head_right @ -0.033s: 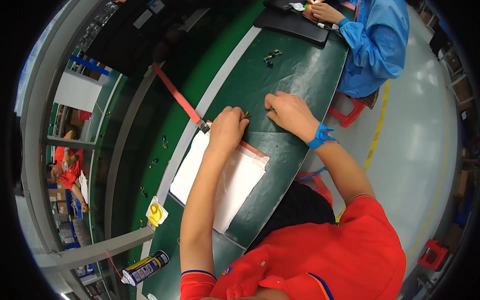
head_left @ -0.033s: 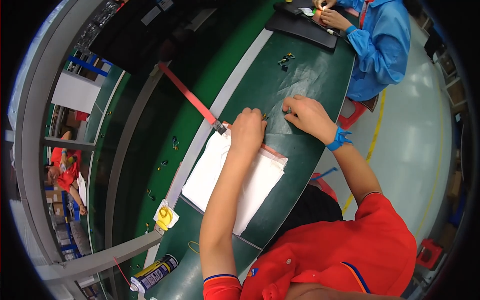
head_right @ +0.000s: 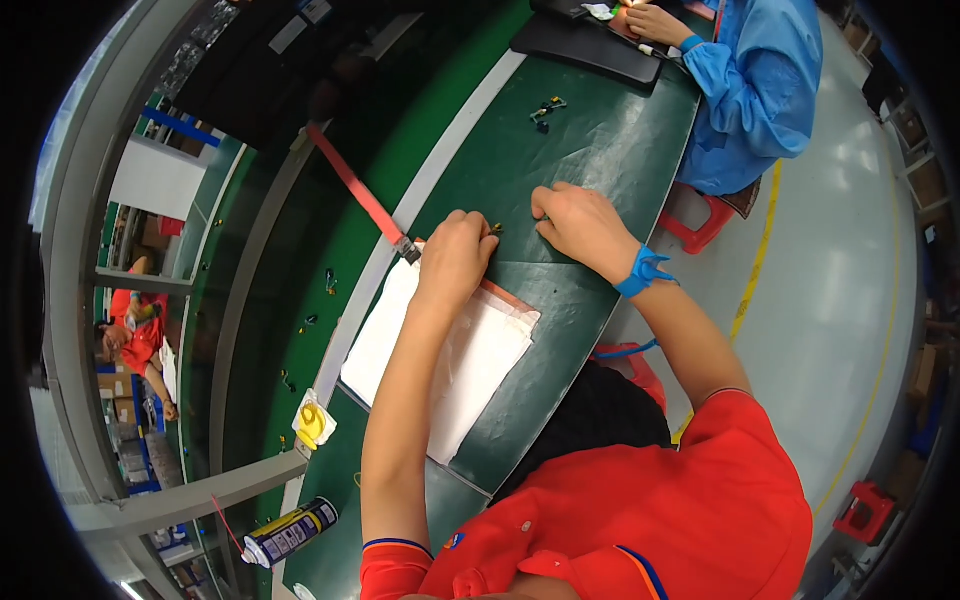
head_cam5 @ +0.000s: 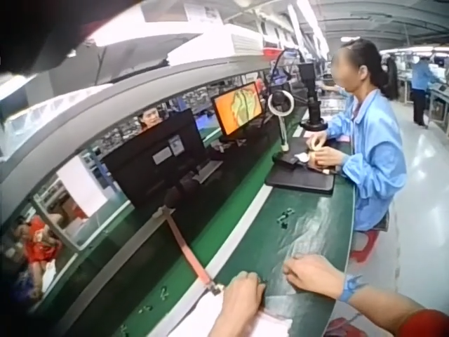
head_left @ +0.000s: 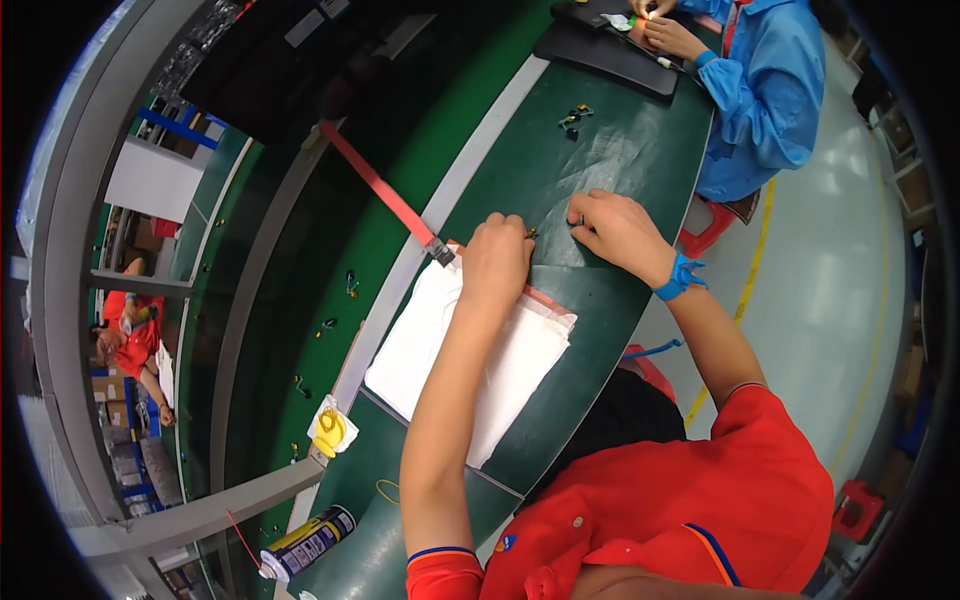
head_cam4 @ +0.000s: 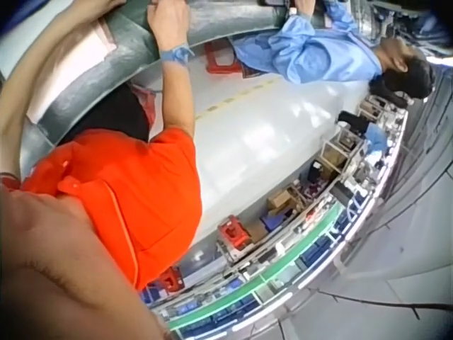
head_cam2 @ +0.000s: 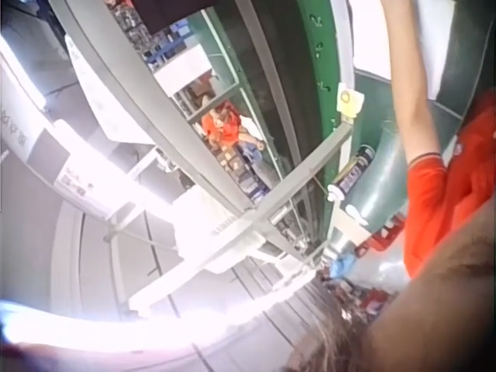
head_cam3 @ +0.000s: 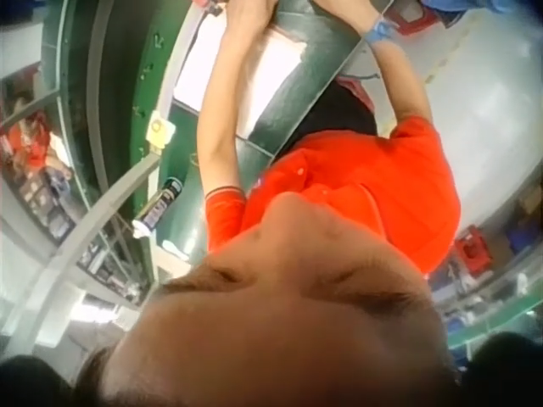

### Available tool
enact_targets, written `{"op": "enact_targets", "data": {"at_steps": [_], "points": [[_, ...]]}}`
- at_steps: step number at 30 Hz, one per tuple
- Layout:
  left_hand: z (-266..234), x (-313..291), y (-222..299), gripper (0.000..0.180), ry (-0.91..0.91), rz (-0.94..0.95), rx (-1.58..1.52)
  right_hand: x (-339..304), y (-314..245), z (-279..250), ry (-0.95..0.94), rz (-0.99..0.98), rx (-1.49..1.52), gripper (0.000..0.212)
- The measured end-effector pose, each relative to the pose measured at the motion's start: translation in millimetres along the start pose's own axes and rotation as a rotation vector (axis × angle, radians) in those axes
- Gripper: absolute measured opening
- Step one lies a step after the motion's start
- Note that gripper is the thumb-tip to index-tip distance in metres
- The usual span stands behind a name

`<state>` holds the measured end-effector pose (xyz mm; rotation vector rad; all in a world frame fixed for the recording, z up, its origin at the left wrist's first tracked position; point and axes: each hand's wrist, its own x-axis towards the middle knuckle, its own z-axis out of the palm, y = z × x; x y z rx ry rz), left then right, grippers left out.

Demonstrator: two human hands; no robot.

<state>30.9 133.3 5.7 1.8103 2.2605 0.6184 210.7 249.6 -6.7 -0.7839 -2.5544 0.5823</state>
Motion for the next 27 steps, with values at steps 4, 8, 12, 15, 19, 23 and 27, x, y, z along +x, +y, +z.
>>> {"op": "enact_targets", "data": {"at_steps": [4, 8, 12, 15, 19, 23, 27], "points": [[-26, -27, 9, 0.017, -0.061, -0.163, -0.475, -1, 0, -4, -0.178, 0.117, 0.308, 0.023], [-49, -77, 6, 0.013, -0.143, -0.353, -1.102, -9, -25, -5, -0.348, 0.416, 1.116, 0.022], [-55, -114, -6, 0.013, -0.083, -0.459, -1.203, -19, -50, 11, -0.442, 0.425, 1.61, 0.027], [-57, -134, -22, 0.013, 0.049, -0.465, -1.031, -14, -74, 18, -0.481, 0.429, 1.658, 0.025], [-68, -141, -35, 0.012, 0.188, -0.502, -0.792, -7, -96, 35, -0.344, 0.228, 1.192, 0.017], [-68, -142, -42, 0.016, 0.275, -0.496, -0.903, -4, -114, 39, -0.192, 0.037, 0.817, 0.012], [-63, -143, -47, 0.02, 0.236, -0.384, -0.788, -6, -119, 50, -0.09, -0.156, 0.683, 0.016]]}}
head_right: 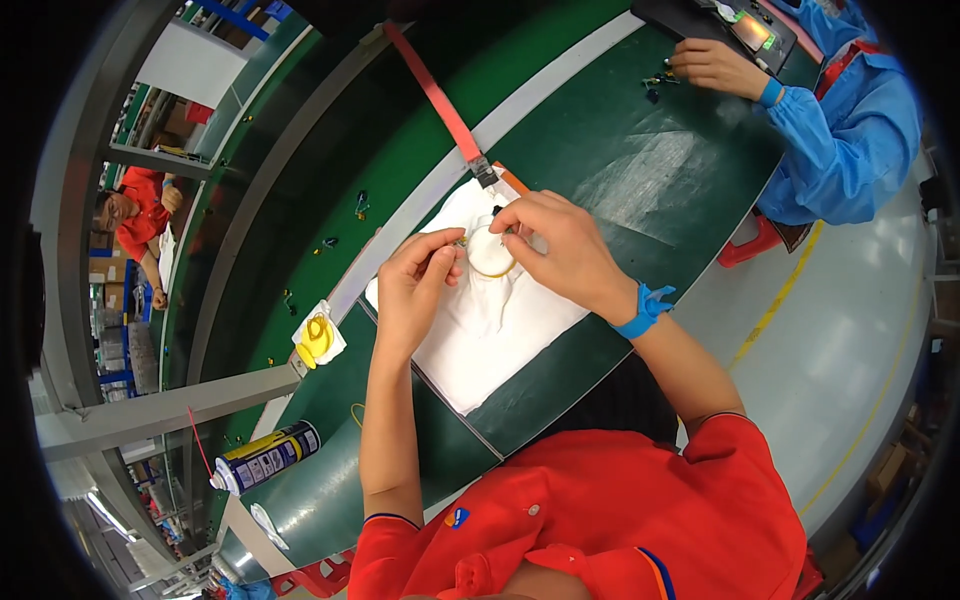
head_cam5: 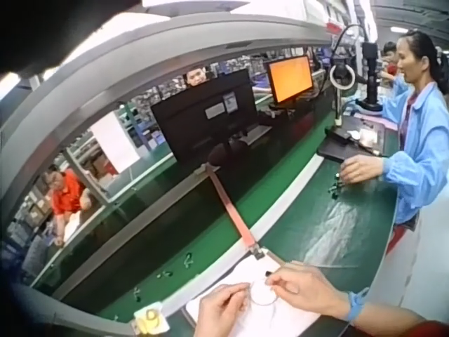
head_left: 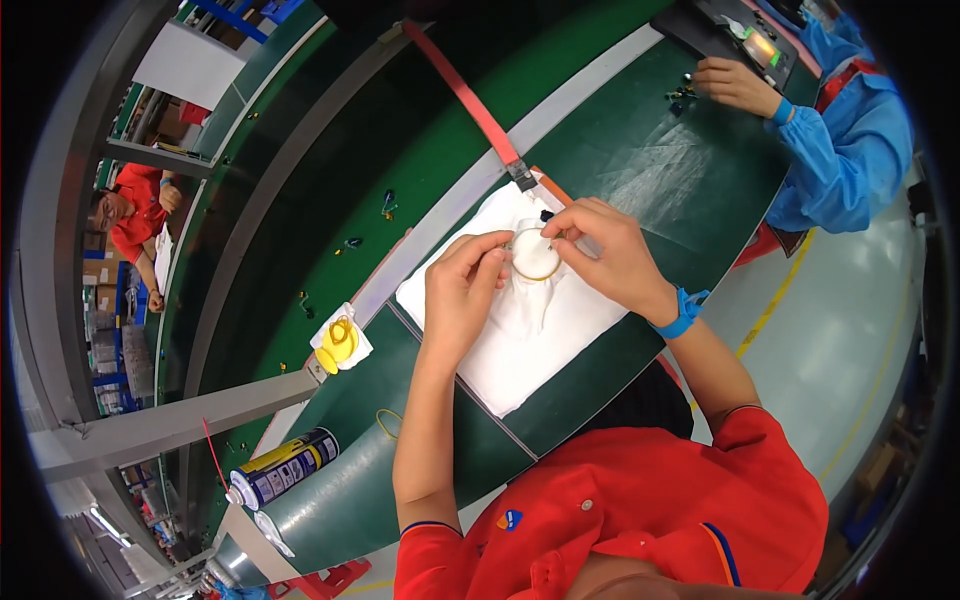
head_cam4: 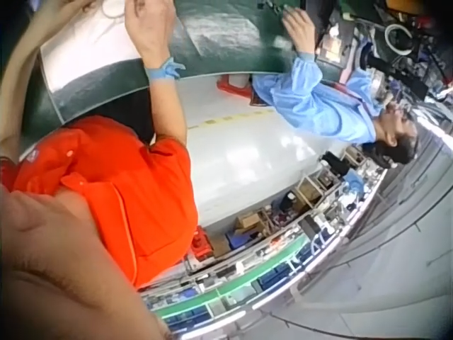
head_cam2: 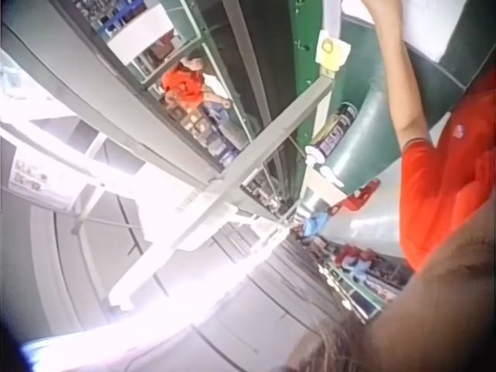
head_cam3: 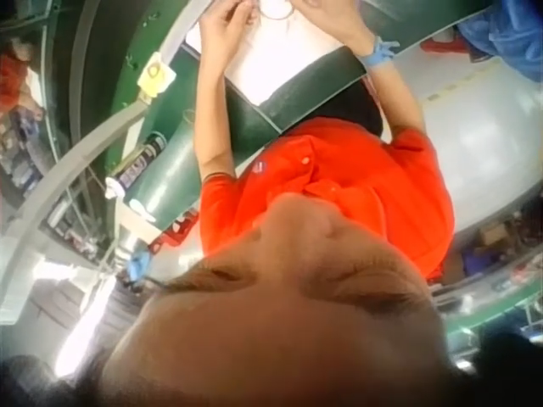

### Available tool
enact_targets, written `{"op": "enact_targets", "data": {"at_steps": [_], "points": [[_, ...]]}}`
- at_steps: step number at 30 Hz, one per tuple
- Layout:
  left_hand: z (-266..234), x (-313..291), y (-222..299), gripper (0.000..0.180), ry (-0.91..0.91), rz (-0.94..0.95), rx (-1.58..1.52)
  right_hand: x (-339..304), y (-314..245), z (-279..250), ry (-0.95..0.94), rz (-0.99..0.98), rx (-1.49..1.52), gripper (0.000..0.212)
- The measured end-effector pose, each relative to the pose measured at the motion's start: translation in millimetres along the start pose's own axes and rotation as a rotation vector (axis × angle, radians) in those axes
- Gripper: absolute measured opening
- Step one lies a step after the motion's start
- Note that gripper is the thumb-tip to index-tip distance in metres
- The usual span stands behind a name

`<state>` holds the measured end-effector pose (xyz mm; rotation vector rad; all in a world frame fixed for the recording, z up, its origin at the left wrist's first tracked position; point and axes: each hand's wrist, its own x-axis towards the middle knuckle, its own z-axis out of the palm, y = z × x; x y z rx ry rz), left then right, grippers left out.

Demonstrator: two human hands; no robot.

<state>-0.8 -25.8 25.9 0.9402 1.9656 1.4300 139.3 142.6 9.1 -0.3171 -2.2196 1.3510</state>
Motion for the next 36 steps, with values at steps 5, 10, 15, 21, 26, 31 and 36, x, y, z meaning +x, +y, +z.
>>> {"op": "enact_targets", "data": {"at_steps": [5, 10, 15, 21, 26, 31, 36], "points": [[0, 1, -2, 0.02, 0.029, 0.085, 0.18, -2, -2, 8, 0.061, -0.19, -0.232, 0.026], [5, -2, -1, 0.014, 0.116, 0.188, 0.263, -2, 0, 9, 0.1, -0.269, -0.286, 0.027], [12, 1, 4, 0.011, 0.053, 0.23, 0.184, 0, -3, 13, 0.098, -0.333, -0.311, 0.027], [23, 9, -8, 0.008, 0.207, 0.401, 0.422, 7, -2, 18, 0.188, -0.336, -0.392, 0.025], [27, 7, -10, 0.009, 0.184, 0.368, 0.354, 9, -8, 15, 0.079, -0.339, -0.366, 0.025], [31, 9, -14, 0.01, 0.291, 0.51, 0.5, 9, -6, 14, 0.11, -0.326, -0.4, 0.024], [32, 5, -22, 0.011, 0.281, 0.489, 0.405, 9, -6, 15, 0.142, -0.36, -0.432, 0.023]]}}
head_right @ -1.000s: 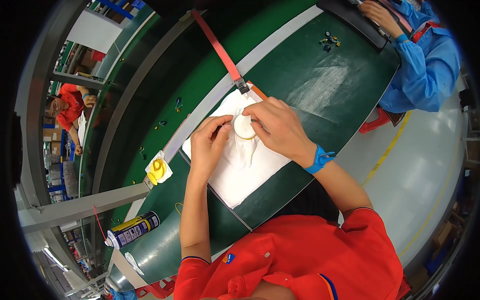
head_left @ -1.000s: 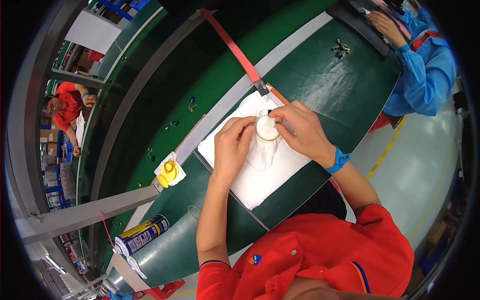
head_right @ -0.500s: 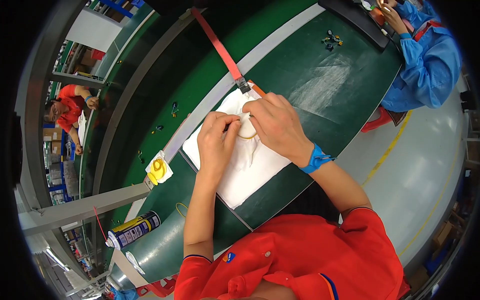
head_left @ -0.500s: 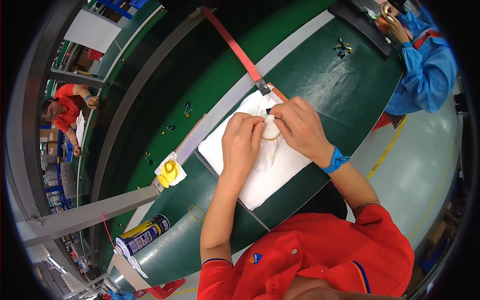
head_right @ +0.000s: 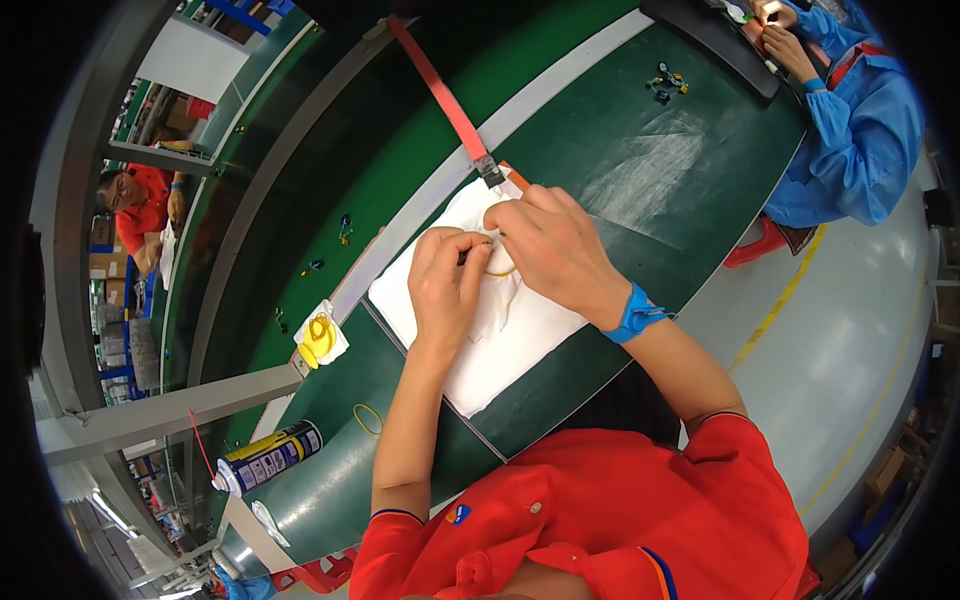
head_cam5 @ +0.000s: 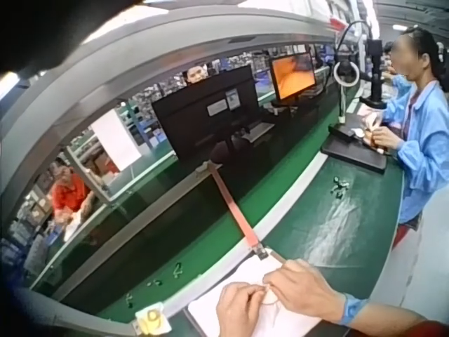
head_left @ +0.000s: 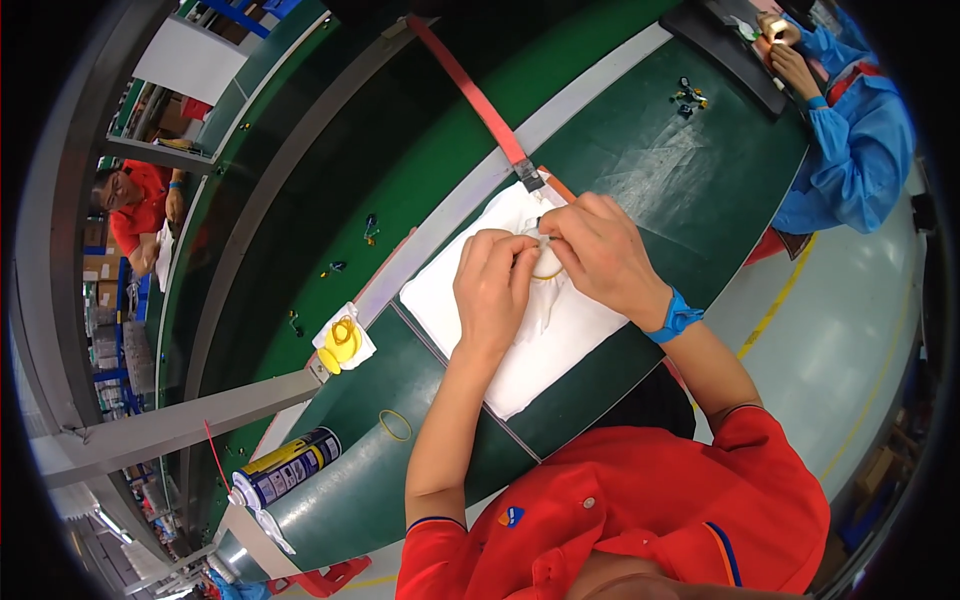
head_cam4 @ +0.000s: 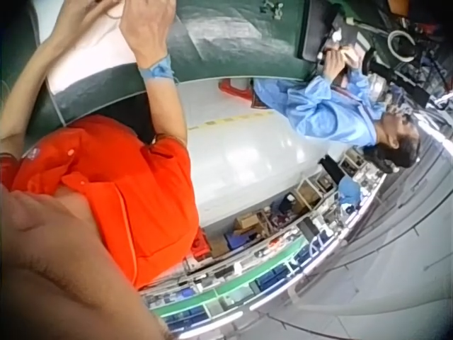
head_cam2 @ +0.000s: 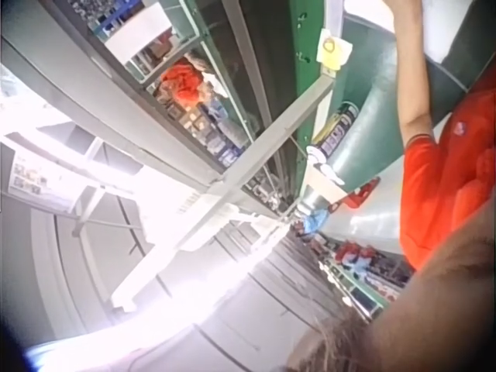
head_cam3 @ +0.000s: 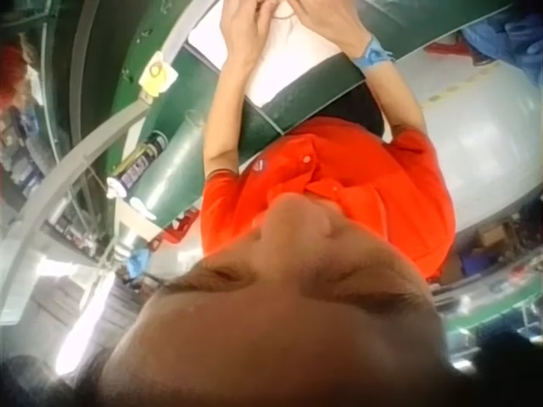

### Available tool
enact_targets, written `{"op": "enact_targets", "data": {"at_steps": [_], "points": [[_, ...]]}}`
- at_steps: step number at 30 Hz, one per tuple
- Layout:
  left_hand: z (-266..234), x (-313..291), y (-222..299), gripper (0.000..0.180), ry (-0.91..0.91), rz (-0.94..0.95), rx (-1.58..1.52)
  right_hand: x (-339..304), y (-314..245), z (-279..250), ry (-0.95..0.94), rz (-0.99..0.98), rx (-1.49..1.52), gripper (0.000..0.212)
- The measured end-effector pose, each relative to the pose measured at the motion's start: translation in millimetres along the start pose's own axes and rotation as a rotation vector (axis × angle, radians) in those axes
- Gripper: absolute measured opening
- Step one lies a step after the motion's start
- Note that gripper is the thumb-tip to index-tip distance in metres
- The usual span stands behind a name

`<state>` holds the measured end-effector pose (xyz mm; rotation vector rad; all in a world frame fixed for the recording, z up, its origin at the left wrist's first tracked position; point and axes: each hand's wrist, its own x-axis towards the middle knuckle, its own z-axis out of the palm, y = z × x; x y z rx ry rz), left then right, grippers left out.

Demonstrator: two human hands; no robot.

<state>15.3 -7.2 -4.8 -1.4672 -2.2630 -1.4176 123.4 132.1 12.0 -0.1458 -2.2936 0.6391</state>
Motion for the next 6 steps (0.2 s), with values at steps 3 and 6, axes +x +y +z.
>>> {"op": "enact_targets", "data": {"at_steps": [3, 6], "points": [[-0.4, 7.0, 2.3, 0.011, 0.015, 0.095, 0.121, -2.6, 0.5, 0.4, -0.062, 0.002, 0.021, 0.023], [-1.0, -2.9, -4.8, 0.011, -0.063, 0.026, -0.033, -3.5, 2.2, 0.3, -0.024, 0.039, -0.015, 0.021]]}}
